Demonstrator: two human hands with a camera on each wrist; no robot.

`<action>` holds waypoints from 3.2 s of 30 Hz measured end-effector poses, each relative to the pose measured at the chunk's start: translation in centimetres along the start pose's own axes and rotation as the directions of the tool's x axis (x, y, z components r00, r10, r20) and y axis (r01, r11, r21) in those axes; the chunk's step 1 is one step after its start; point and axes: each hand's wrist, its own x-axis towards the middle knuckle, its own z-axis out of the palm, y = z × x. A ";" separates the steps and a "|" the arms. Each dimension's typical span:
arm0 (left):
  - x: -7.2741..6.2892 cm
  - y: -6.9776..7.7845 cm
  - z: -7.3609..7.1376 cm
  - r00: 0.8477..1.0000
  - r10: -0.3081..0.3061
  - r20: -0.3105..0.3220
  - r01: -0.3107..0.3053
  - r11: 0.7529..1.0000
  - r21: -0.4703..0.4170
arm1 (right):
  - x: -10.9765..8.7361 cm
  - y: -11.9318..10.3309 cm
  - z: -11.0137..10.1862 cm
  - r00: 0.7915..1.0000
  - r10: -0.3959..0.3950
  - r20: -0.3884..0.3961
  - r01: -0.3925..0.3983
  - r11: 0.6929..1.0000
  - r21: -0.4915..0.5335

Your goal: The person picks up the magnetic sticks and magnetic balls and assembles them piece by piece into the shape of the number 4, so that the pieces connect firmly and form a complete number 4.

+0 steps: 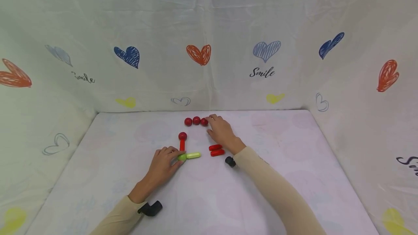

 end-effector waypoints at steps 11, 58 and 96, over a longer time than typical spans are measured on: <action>-0.1 0.1 0.0 1.000 0.002 -0.001 -0.002 1.000 -0.008 | 1.6 -0.1 0.4 0.998 0.021 0.051 -0.022 1.000 0.013; -0.5 -0.6 -0.4 0.997 -0.063 -0.037 0.063 0.998 0.009 | -5.4 -4.0 1.2 0.995 -0.098 0.019 0.093 0.978 0.186; -0.6 -0.6 -0.2 0.996 -0.081 -0.040 0.082 0.997 -0.001 | -7.0 -3.2 1.2 0.993 -0.109 -0.045 0.115 0.978 0.175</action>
